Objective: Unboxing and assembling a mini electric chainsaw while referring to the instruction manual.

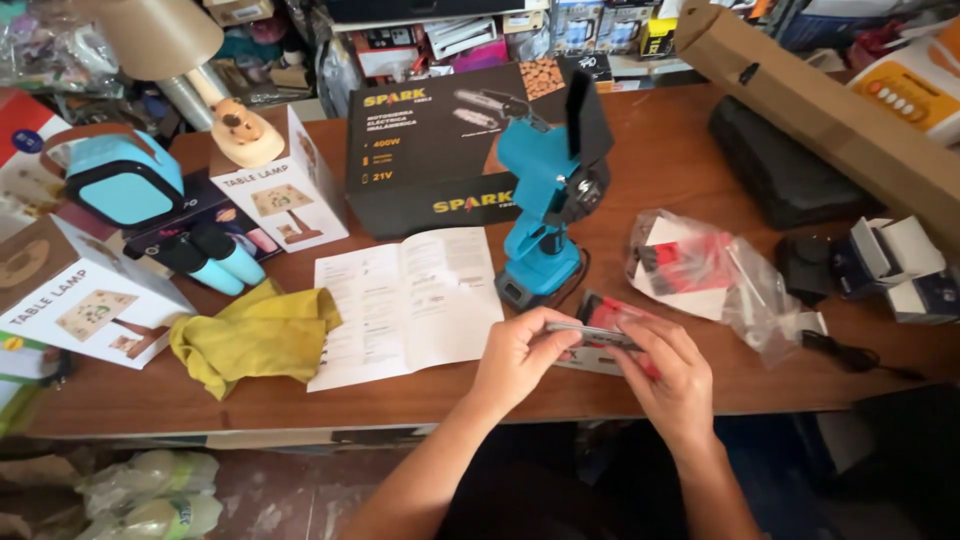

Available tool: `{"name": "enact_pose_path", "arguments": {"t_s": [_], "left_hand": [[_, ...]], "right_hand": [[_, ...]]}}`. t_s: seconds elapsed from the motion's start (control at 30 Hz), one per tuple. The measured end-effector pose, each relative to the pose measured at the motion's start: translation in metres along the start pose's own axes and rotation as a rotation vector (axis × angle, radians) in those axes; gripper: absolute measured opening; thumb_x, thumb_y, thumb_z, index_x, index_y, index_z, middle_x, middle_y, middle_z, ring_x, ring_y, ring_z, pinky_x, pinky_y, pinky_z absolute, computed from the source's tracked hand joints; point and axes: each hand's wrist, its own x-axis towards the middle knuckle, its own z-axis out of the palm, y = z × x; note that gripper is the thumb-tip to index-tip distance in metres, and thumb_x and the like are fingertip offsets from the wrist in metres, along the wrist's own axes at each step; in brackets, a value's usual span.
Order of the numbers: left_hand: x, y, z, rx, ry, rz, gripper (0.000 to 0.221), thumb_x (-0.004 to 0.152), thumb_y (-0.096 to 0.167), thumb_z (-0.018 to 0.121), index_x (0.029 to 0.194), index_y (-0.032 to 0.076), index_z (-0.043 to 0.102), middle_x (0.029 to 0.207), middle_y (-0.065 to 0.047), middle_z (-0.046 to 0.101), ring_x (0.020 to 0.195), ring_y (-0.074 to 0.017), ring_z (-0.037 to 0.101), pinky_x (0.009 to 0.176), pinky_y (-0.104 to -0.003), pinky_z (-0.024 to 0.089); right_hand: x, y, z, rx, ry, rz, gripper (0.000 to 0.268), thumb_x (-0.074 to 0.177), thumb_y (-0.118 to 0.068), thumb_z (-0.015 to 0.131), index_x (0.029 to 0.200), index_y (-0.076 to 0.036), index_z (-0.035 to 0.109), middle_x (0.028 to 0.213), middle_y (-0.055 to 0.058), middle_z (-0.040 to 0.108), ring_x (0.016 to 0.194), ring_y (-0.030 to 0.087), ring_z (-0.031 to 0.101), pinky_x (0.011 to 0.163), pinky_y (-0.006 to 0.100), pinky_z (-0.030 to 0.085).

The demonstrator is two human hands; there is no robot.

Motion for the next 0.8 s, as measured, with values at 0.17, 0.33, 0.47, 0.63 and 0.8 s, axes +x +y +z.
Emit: {"name": "enact_pose_path", "arguments": {"t_s": [0.17, 0.33, 0.47, 0.63, 0.8], "left_hand": [[-0.007, 0.004, -0.005, -0.023, -0.026, 0.073, 0.012, 0.089, 0.010, 0.078, 0.099, 0.005, 0.074, 0.102, -0.009, 0.079, 0.088, -0.0114, 0.076, 0.080, -0.022, 0.062], [-0.015, -0.011, 0.002, -0.244, 0.035, 0.113, 0.033, 0.083, 0.002, 0.082, 0.114, 0.005, 0.069, 0.105, -0.012, 0.077, 0.091, -0.0152, 0.076, 0.084, -0.023, 0.064], [-0.020, 0.002, 0.004, -0.213, 0.120, 0.079, 0.032, 0.082, 0.007, 0.083, 0.112, 0.004, 0.072, 0.104, -0.011, 0.078, 0.092, -0.0130, 0.074, 0.086, -0.024, 0.064], [-0.020, 0.007, -0.005, -0.182, 0.069, 0.102, 0.029, 0.092, 0.011, 0.076, 0.120, 0.005, 0.070, 0.114, -0.008, 0.076, 0.095, -0.0076, 0.071, 0.086, -0.021, 0.060], [-0.016, -0.001, -0.013, -0.186, 0.114, 0.133, 0.026, 0.093, 0.011, 0.075, 0.118, 0.002, 0.073, 0.111, -0.014, 0.077, 0.091, -0.0137, 0.073, 0.077, -0.025, 0.061]], "right_hand": [[-0.011, -0.003, 0.011, 0.021, 0.058, 0.051, 0.018, 0.087, -0.005, 0.083, 0.101, -0.008, 0.072, 0.095, 0.005, 0.073, 0.086, 0.018, 0.070, 0.083, 0.028, 0.054], [0.000, -0.021, 0.011, 0.000, 0.101, -0.088, 0.011, 0.091, 0.004, 0.077, 0.096, -0.003, 0.070, 0.096, 0.008, 0.072, 0.088, 0.023, 0.070, 0.087, 0.034, 0.055], [0.001, -0.022, 0.016, -0.002, 0.095, -0.102, 0.010, 0.091, 0.006, 0.076, 0.094, -0.002, 0.069, 0.095, 0.008, 0.072, 0.087, 0.023, 0.070, 0.085, 0.034, 0.056], [0.003, -0.029, 0.018, -0.005, 0.068, -0.106, 0.011, 0.090, 0.005, 0.077, 0.094, -0.002, 0.069, 0.097, 0.010, 0.073, 0.089, 0.024, 0.070, 0.085, 0.033, 0.056], [-0.001, -0.022, 0.027, 0.028, 0.105, -0.102, 0.012, 0.085, 0.003, 0.081, 0.092, -0.004, 0.073, 0.089, 0.009, 0.073, 0.080, 0.026, 0.071, 0.076, 0.035, 0.058]]}}
